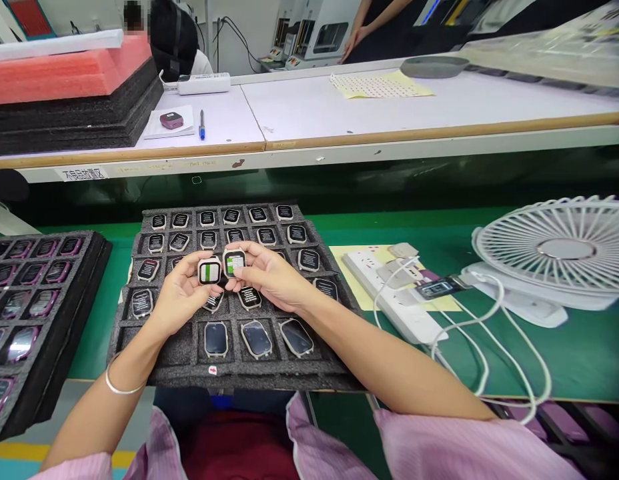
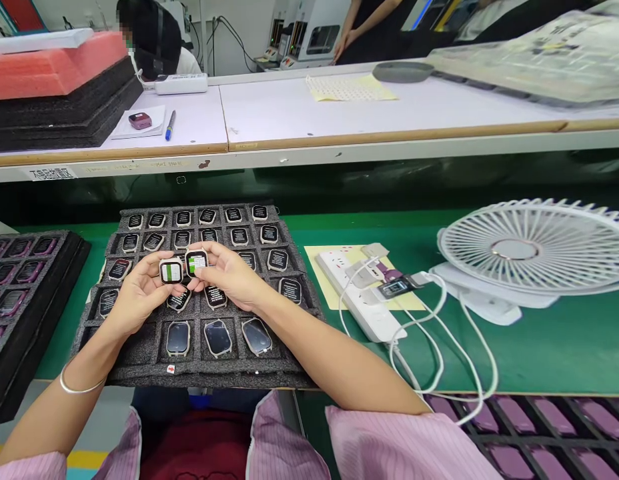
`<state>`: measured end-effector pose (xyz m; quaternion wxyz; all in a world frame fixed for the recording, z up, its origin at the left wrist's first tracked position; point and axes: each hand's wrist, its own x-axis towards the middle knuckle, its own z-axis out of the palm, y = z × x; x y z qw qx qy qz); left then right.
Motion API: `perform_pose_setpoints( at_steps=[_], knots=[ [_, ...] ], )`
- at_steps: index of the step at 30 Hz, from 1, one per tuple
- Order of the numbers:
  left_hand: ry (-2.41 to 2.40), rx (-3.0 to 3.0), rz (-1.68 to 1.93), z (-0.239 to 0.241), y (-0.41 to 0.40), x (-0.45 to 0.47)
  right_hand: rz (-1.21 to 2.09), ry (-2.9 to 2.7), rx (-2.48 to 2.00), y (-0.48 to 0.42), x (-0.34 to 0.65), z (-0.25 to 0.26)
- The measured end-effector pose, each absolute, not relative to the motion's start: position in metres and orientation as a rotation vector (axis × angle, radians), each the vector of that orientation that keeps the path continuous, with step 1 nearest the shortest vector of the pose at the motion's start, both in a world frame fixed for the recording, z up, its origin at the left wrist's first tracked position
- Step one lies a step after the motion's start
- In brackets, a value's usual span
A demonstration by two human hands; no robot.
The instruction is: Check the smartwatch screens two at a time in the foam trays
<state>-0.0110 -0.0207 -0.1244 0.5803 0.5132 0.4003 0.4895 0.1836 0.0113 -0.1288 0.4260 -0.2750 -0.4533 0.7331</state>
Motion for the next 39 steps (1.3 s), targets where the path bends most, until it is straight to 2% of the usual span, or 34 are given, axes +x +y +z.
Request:
perform_pose_setpoints(
  at_steps=[20,39],
  knots=[
    [1.064,1.201,1.189,-0.1228,-0.0199,-0.0131,1.873,-1.083,-0.780,0.0096,0.1836,-0.1249],
    [0.979,1.246,1.216,-0.1256,-0.0173,-0.0119,1.806,-1.157,-0.703,0.0096,0.1841,-0.1287]
  ],
)
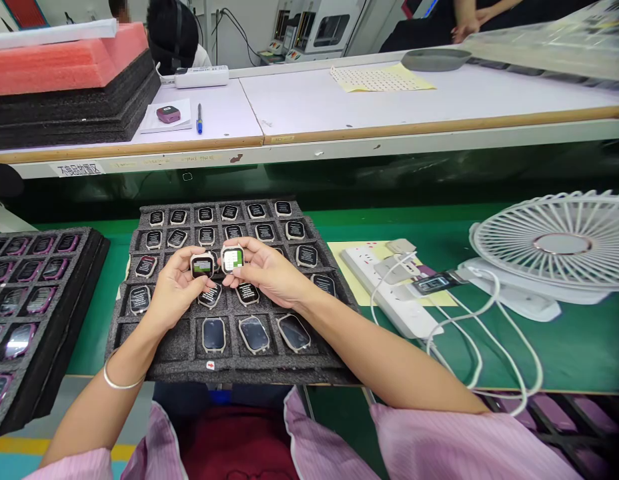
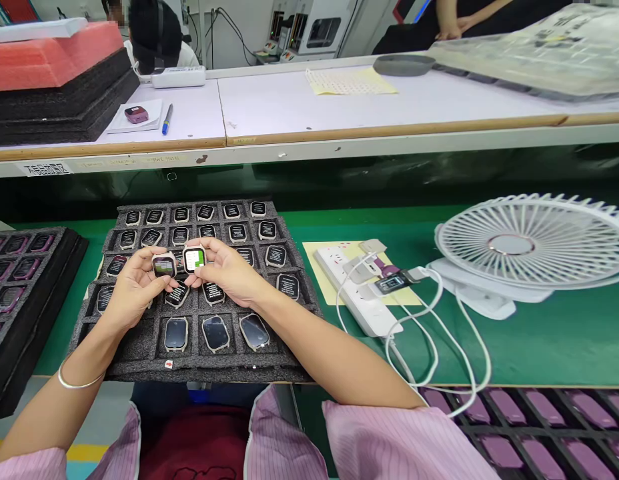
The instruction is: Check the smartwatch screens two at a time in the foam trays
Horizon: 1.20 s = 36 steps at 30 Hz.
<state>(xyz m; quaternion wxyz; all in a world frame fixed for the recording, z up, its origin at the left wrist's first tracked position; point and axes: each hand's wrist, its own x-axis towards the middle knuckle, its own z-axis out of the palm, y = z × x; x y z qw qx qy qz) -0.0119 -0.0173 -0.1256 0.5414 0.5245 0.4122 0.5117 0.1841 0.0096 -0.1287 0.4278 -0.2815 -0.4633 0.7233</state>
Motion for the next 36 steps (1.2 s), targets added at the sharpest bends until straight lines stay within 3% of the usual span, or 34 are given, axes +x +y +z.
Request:
perform_pose_setpoints(
  at_steps=[36],
  knots=[
    [1.000,1.244,1.197,-0.1262,-0.0169,-0.0138,1.814,-1.164,-0.705,0.0075,0.1860,-0.1241]
  ],
)
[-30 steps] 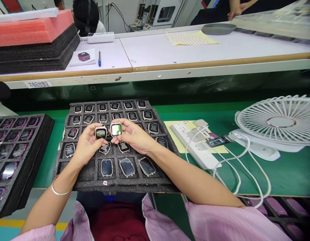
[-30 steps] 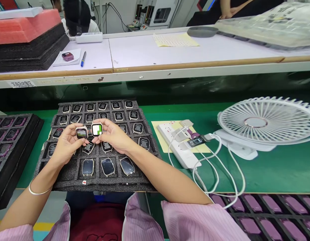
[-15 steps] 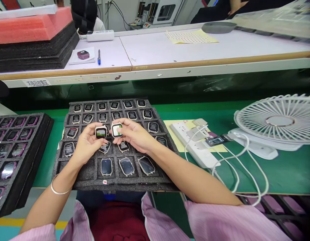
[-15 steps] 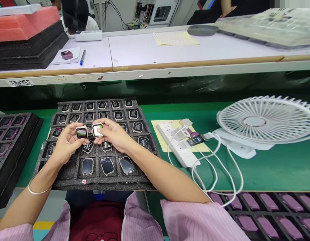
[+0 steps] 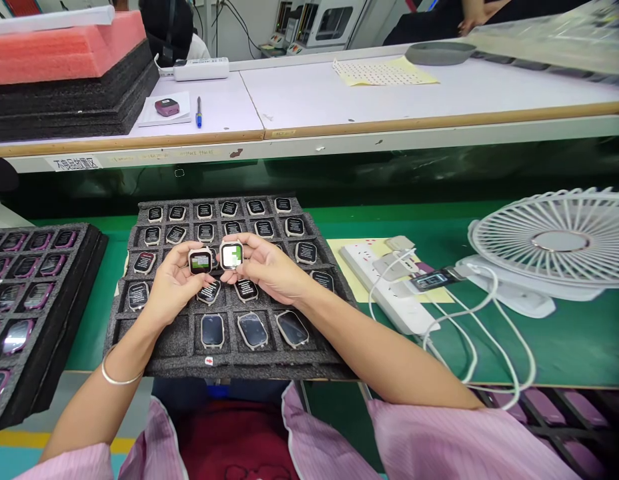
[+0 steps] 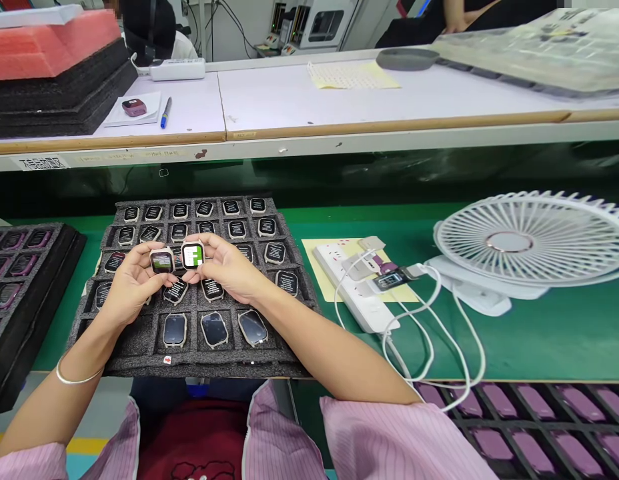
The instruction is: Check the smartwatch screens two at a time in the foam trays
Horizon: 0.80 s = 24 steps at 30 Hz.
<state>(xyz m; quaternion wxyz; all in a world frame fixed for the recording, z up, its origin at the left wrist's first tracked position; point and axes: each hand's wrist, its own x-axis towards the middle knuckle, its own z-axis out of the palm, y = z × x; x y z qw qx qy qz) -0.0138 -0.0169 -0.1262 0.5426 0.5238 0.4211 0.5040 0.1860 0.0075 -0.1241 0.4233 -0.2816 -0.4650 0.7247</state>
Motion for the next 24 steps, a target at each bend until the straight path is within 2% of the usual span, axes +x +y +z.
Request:
perform_pose_setpoints(
  at_steps=[24],
  knots=[
    [0.995,1.247,1.202,-0.1279,-0.0166,-0.0142,1.833,-1.123,-0.755,0.0086,0.1866,-0.1244]
  ],
)
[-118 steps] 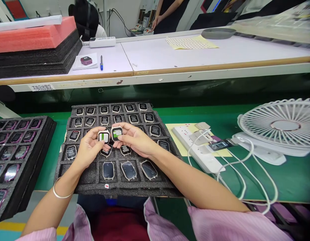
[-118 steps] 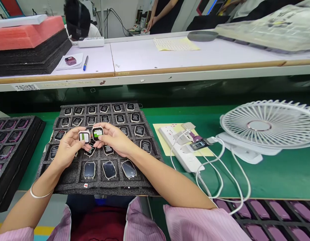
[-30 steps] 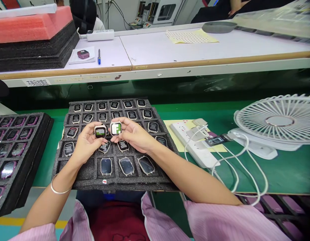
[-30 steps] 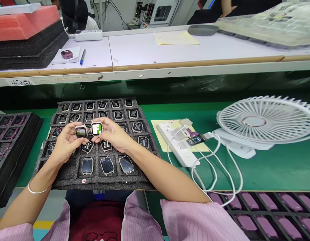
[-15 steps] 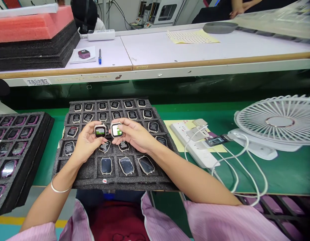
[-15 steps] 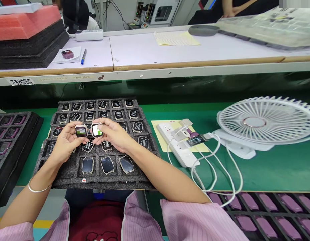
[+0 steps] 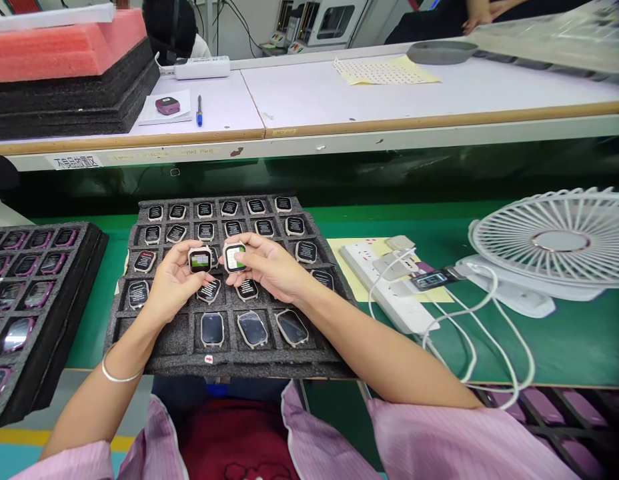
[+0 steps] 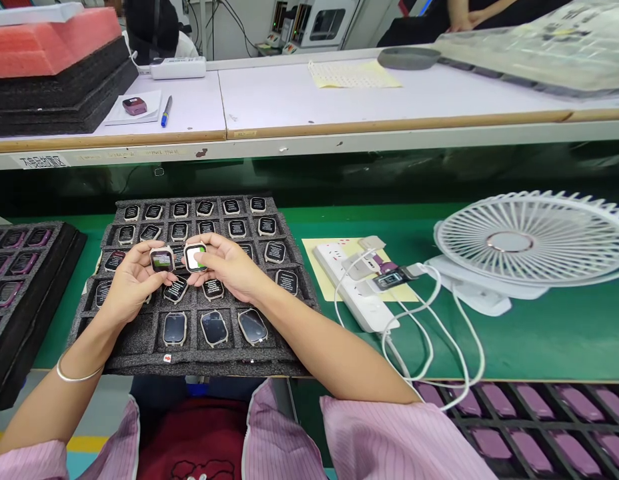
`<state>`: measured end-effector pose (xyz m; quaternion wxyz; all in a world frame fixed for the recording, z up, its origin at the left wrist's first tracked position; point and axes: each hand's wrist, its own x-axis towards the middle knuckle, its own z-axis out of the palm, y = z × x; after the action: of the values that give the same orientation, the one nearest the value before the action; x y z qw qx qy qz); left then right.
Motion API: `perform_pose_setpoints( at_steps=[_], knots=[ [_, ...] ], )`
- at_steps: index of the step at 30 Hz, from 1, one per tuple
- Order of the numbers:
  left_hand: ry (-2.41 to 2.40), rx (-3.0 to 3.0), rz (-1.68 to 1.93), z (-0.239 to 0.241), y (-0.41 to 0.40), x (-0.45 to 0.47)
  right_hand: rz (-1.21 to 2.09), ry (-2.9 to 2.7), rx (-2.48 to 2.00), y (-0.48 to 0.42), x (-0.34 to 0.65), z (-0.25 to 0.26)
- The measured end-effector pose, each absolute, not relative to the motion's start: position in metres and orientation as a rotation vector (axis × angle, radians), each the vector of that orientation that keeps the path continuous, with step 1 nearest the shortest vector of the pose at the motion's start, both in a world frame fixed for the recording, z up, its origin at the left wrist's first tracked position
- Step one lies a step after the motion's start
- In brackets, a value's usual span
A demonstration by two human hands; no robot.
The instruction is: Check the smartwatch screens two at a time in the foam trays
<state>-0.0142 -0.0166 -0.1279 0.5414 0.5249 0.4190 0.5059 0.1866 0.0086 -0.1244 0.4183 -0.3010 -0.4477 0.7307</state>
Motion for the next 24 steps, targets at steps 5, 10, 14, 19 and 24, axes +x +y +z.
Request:
perform_pose_setpoints(
  at_steps=[5,10,14,19,24],
  knots=[
    [1.002,1.240,1.203,-0.1265,-0.0169,-0.0141,1.818,-1.156,-0.725,0.0075,0.1870,-0.1243],
    [1.014,1.231,1.223,-0.1249,-0.0172,-0.0138,1.819,-1.150,-0.716,0.0070,0.1869,-0.1238],
    [1.035,1.216,1.240,-0.1254,-0.0164,-0.0141,1.840,-1.141,-0.698,0.0071,0.1860,-0.1246],
    [1.013,1.204,1.224,-0.1255,-0.0167,-0.0155,1.836,-1.113,-0.766,0.0078,0.1848,-0.1237],
    [0.985,1.157,1.190,-0.1228,-0.0184,-0.0162,1.824,-1.093,-0.820,0.0086,0.1851,-0.1222]
  ],
)
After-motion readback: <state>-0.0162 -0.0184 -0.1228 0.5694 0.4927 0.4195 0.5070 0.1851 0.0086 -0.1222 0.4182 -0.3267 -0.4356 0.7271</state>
